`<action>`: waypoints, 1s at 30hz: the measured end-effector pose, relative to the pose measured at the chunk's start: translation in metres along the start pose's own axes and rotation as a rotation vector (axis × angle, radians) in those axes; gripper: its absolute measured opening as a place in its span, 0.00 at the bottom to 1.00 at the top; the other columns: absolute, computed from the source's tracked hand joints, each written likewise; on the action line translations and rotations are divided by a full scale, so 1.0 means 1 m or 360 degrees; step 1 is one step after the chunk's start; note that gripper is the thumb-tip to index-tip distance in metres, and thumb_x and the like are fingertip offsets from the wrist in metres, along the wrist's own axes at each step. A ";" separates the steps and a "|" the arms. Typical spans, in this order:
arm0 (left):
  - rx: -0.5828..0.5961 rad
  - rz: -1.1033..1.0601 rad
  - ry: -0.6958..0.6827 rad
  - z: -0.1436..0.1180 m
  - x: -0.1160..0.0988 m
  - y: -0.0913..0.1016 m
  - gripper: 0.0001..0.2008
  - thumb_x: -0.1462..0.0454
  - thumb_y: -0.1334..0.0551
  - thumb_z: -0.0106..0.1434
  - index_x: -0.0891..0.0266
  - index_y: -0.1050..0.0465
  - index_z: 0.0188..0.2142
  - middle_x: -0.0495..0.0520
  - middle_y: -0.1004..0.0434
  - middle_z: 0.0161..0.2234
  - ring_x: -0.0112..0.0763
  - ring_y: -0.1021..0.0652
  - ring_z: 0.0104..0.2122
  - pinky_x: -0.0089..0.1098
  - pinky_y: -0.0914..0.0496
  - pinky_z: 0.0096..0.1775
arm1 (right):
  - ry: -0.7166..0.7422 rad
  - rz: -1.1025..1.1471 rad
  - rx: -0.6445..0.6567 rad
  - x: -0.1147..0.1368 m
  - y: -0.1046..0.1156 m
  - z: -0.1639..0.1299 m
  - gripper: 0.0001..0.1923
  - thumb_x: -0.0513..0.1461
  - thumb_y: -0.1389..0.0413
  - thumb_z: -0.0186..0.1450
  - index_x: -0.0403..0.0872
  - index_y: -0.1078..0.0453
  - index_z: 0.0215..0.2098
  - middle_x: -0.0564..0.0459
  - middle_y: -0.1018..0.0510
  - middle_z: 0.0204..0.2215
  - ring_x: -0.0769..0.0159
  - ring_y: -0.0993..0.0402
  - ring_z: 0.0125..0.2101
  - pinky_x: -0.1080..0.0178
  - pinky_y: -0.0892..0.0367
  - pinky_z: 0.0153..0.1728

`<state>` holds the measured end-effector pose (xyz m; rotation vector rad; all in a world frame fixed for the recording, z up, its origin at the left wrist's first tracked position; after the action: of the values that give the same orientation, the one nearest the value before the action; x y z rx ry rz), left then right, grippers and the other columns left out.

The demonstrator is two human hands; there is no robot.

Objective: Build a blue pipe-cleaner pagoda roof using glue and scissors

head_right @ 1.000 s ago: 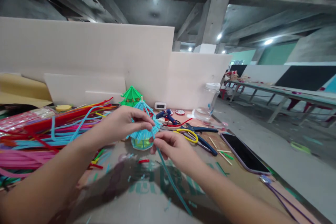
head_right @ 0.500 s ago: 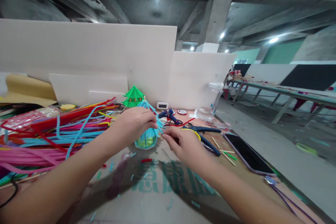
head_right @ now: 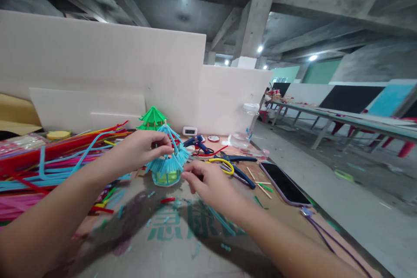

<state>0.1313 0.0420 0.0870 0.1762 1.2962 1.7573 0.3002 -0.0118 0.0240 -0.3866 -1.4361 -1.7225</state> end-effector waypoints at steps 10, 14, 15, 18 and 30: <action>-0.0101 0.0136 -0.0089 -0.003 -0.003 0.015 0.10 0.57 0.42 0.65 0.59 0.24 0.34 0.50 0.21 0.33 0.32 0.24 0.33 0.30 0.36 0.33 | -0.0157 0.0724 0.0059 -0.003 -0.027 0.022 0.13 0.48 0.45 0.64 0.46 0.34 0.32 0.57 0.24 0.20 0.75 0.41 0.15 0.70 0.45 0.17; -0.0495 0.0070 0.0033 0.000 0.019 0.032 0.15 0.53 0.44 0.66 0.61 0.25 0.39 0.53 0.21 0.36 0.34 0.24 0.35 0.32 0.34 0.36 | -0.0048 0.0797 -0.0073 0.008 -0.023 0.043 0.14 0.49 0.45 0.64 0.47 0.36 0.31 0.59 0.26 0.18 0.74 0.39 0.14 0.70 0.44 0.17; -0.0567 0.0042 0.0074 0.001 0.026 0.033 0.16 0.53 0.44 0.66 0.61 0.25 0.42 0.54 0.21 0.38 0.35 0.23 0.37 0.32 0.33 0.38 | -0.0030 0.0789 -0.0108 0.009 -0.022 0.045 0.14 0.49 0.46 0.64 0.47 0.36 0.31 0.59 0.26 0.17 0.74 0.38 0.14 0.70 0.43 0.17; -0.0639 -0.0042 0.0143 0.005 0.041 0.029 0.19 0.52 0.44 0.66 0.62 0.27 0.48 0.56 0.21 0.44 0.37 0.23 0.40 0.35 0.31 0.42 | -0.0036 0.0704 -0.0145 0.003 -0.022 0.046 0.15 0.49 0.48 0.65 0.47 0.36 0.30 0.59 0.27 0.17 0.73 0.38 0.15 0.69 0.42 0.18; -0.0508 0.0068 0.0172 0.011 0.043 -0.003 0.26 0.52 0.40 0.61 0.65 0.29 0.54 0.60 0.25 0.53 0.44 0.25 0.52 0.40 0.33 0.54 | -0.0059 -0.0694 0.0171 -0.034 0.013 0.050 0.18 0.47 0.50 0.67 0.47 0.31 0.24 0.54 0.26 0.19 0.69 0.34 0.20 0.66 0.49 0.23</action>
<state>0.1153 0.0810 0.0731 -0.0740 1.0744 2.0062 0.3172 0.0473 0.0238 -0.0452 -1.7243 -1.9713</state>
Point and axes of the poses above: each hand's wrist, its own z-axis towards the middle knuckle, its own y-axis out of the back of the hand, x = y × z, the point moved 5 cm from there along z, towards the middle knuckle
